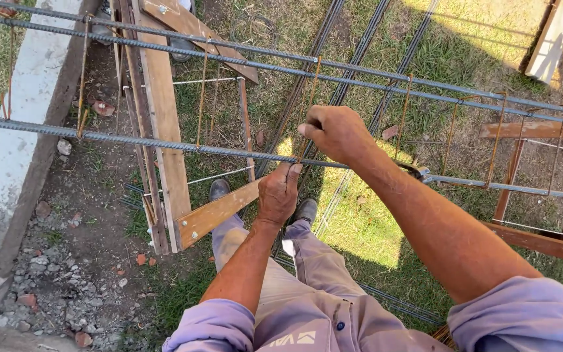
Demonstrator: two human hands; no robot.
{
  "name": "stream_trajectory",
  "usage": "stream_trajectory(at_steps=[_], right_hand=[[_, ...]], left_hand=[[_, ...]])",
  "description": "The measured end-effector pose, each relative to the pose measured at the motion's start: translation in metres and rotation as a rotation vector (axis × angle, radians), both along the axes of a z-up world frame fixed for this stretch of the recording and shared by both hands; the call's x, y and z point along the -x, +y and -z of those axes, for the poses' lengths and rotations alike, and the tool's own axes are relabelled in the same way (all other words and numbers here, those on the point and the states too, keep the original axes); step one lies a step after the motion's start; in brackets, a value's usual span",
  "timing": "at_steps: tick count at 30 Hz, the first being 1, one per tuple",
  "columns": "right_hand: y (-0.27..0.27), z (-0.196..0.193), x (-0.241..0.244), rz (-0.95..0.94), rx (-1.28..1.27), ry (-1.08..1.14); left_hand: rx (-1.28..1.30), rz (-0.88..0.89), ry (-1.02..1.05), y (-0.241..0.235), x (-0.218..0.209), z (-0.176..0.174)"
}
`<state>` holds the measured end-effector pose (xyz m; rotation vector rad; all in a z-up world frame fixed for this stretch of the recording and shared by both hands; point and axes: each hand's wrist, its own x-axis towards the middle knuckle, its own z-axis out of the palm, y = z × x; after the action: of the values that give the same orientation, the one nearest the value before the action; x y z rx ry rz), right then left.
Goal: Tying rebar rods together with wire using end-cutting pliers to construct a reinforcement frame
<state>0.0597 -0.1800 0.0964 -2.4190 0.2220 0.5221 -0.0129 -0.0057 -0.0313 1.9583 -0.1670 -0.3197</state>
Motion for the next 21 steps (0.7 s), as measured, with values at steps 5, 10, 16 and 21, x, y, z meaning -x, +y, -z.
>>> stream_trajectory(at_steps=[5,10,16,21], right_hand=[[0.000,-0.021,-0.022,-0.306,0.296,0.210],[0.005,0.015,0.007,-0.331,0.254,0.320],[0.033,0.050,0.080,0.076,-0.165,0.283],[0.034,0.079,0.120,0.291,-0.393,0.147]], left_hand=[[-0.020,0.002,-0.053,-0.001,0.003,0.012],[-0.061,0.017,-0.125,0.001,0.002,0.024],[-0.183,0.060,-0.267,0.003,-0.003,0.039],[-0.154,0.156,-0.344,0.008,-0.015,0.018]])
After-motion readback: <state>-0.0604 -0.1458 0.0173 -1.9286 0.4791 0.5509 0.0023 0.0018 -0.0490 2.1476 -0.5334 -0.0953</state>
